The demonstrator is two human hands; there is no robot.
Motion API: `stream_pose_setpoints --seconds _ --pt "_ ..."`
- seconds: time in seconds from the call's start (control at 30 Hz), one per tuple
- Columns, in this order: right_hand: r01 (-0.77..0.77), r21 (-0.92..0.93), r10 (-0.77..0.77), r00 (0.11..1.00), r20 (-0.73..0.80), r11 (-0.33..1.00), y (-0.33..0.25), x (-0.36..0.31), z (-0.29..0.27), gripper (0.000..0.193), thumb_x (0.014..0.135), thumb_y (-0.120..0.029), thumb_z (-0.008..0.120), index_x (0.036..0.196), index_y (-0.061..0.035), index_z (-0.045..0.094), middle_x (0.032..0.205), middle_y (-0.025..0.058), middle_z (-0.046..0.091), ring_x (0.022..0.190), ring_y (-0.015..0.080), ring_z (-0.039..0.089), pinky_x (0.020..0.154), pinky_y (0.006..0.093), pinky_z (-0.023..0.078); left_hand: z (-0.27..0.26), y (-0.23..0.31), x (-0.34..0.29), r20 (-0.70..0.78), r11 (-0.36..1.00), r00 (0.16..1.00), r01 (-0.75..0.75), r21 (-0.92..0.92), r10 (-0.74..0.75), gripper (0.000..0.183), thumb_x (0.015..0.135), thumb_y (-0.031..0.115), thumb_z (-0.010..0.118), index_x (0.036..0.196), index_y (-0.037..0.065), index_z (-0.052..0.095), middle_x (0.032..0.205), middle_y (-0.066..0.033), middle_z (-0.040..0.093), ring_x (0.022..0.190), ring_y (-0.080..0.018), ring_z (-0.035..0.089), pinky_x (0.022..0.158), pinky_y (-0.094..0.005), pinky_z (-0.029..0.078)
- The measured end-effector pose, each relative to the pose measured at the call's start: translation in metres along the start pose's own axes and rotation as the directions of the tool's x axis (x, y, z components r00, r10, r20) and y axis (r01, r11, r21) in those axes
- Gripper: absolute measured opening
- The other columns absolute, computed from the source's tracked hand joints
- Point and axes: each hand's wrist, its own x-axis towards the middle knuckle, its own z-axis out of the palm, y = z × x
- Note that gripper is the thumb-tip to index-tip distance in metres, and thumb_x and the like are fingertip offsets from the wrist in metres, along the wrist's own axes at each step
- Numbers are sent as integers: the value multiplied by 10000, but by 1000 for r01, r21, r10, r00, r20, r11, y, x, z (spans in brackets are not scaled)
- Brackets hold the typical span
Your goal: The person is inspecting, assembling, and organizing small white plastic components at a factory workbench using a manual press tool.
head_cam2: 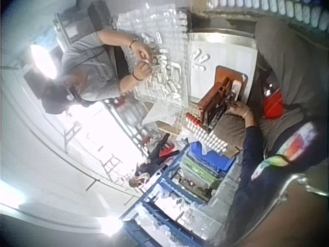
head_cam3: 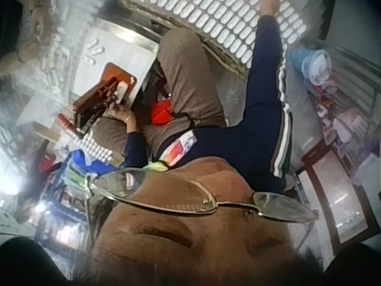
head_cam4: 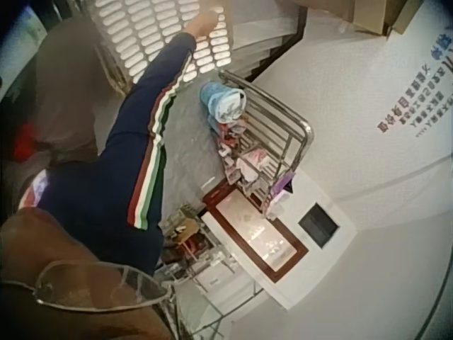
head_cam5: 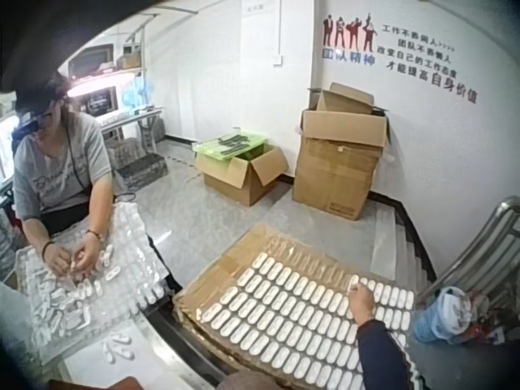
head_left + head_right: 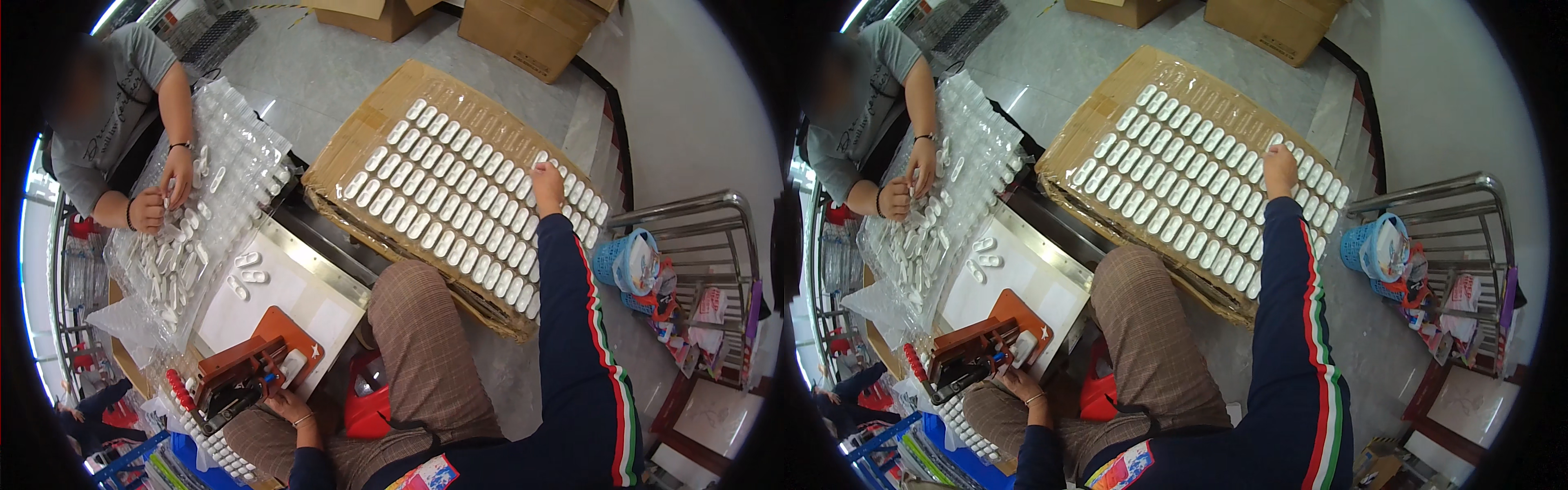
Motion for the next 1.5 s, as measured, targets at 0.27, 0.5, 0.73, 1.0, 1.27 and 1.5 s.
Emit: stream_pose_setpoints --seconds 0.27,0.5,0.73,1.0,1.27,1.5 --pt "107 166 -115 992 40 980 -11 -39 -18 266 841 -236 611 1067 -113 679 973 124 692 918 324 649 772 420 506 3 7 4 35 999 999 -41 13 41 229 902 23 492 1092 -91 551 1088 -209 537 977 -364 531 889 -393 412" --pt "177 544 -272 957 98 820 -29 -93 13 255 833 -157 641 1064 -55 681 948 99 685 856 214 653 733 333 513 -3 36 14 -53 998 997 -63 3 63 196 851 -62 507 1018 -19 601 1152 -212 603 1046 -376 549 909 -411 422" --pt "119 713 -424 866 266 691 -62 -147 5 277 887 -143 639 1153 -64 652 1025 20 667 799 85 611 594 222 515 0 53 14 -18 999 1000 -26 -32 26 245 821 -40 513 1055 -21 584 1168 -198 568 1117 -371 521 986 -434 406" --pt "98 788 -575 739 352 608 -157 -216 -55 260 929 -140 580 1155 -27 638 876 -12 620 664 54 512 599 201 442 -24 71 19 -153 976 988 -60 -211 27 170 837 19 621 1004 46 624 1205 -126 575 1115 -328 535 946 -394 435" --pt "46 872 -622 719 309 487 -227 -291 -99 229 961 -146 559 1137 -23 639 806 -7 604 645 43 515 586 187 441 -22 72 19 -178 955 981 18 -295 -74 219 823 25 619 1000 144 668 1204 -101 579 1113 -324 533 948 -402 440" --pt "76 950 -697 697 167 303 -257 -309 -131 238 969 -151 553 1162 -33 627 822 -31 579 660 32 488 599 180 418 -21 72 20 -161 941 983 29 -337 -88 215 820 -2 612 987 119 670 1202 -123 573 1106 -333 531 944 -405 438"
